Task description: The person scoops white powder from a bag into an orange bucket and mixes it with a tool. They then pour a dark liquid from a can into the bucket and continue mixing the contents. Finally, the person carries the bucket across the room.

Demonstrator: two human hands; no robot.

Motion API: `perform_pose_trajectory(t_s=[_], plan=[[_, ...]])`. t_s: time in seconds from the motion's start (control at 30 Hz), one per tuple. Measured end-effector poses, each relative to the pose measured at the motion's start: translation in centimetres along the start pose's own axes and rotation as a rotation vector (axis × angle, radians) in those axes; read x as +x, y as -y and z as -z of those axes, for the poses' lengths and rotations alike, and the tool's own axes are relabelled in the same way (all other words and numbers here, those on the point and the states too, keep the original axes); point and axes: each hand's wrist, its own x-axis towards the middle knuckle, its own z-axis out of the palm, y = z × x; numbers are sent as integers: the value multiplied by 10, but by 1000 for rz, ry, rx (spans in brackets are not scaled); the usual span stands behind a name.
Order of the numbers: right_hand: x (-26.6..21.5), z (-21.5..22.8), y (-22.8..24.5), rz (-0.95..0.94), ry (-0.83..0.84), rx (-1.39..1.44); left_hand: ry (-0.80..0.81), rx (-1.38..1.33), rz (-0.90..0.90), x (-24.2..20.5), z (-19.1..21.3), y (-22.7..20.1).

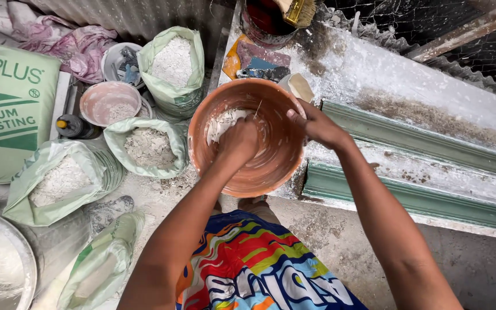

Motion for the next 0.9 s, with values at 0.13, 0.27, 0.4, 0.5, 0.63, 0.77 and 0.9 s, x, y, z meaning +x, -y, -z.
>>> perform_pose_trajectory(t_s=[0.13,0.27,0.4,0.5,0.63,0.77,0.9], plan=[[10,-7,-13,202,-64,-25,159,0,-6,7,21,-20],[18,-15,-34,302,-92,118,342,21,-25,13,46,-10],[23,-23,-51,295,-158,168,251,-27,-77,12,37,-8],[8,-18,-36,248,-105,156,374,-29,-210,-8,4,-12],[-1,12,-17,79,-34,-118,553,78,-307,-27,-27,-11],[2,3,-6,486,-72,-191,523,75,-186,-37,-20,-14],[4,-3,2,280,-55,-119,526,28,60,-43,3,-18]])
